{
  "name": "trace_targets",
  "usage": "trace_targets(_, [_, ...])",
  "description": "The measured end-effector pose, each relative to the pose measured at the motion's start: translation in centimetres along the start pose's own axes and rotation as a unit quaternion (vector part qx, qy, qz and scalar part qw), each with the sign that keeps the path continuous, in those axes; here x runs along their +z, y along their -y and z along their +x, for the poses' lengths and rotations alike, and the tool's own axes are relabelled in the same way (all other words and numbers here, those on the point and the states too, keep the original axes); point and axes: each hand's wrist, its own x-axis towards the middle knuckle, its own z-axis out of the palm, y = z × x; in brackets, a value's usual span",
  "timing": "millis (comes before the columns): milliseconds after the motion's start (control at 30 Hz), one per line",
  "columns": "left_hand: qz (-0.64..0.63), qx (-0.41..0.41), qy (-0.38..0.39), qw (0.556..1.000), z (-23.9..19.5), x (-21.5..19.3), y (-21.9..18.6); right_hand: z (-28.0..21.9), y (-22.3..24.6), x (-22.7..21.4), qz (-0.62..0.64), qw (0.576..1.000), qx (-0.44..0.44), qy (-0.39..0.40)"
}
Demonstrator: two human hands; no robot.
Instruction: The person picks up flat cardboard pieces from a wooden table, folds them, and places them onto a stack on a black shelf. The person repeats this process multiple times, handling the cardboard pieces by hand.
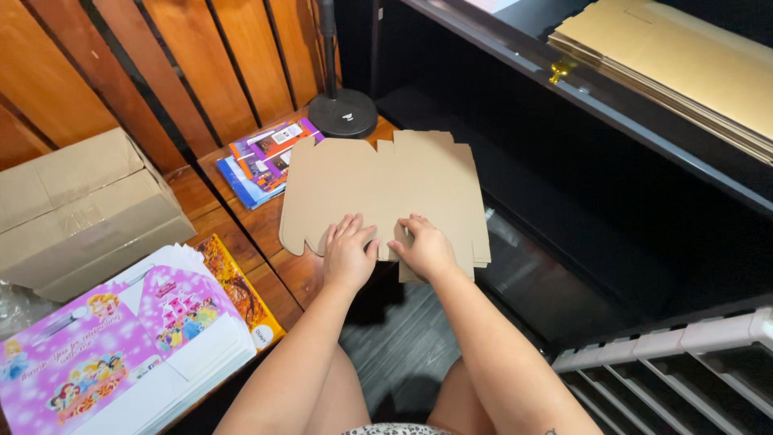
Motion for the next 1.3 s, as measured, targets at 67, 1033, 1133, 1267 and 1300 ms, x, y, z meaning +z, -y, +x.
trace_targets(67, [-0.002,-0.001,0.000,1.000,0.0,0.0,0.1,0.1,-0.1,0.2,0.000,1.000,-0.004,-0.004])
trace_targets(1033, [0.004,-0.295,-0.109,0.949,1.1,-3.3,9.7,0.3,-0.7,0.7,-0.015,1.000,0.010,-0.001])
trace_targets(1133, [0.037,-0.265,-0.158,0.951,1.2,-3.8,10.7,0.4,-0.6,0.6,-0.019,1.000,0.010,-0.001])
trace_targets(1267, [0.013,-0.338,-0.059,0.939,1.4,-6.9,8.3,0.2,-0.3,0.1,-0.015,1.000,0.014,0.012])
trace_targets(1300, [0.010,-0.348,-0.040,0.936,1.5,-7.1,8.4,0.2,-0.2,0.0,-0.016,1.000,0.016,0.017])
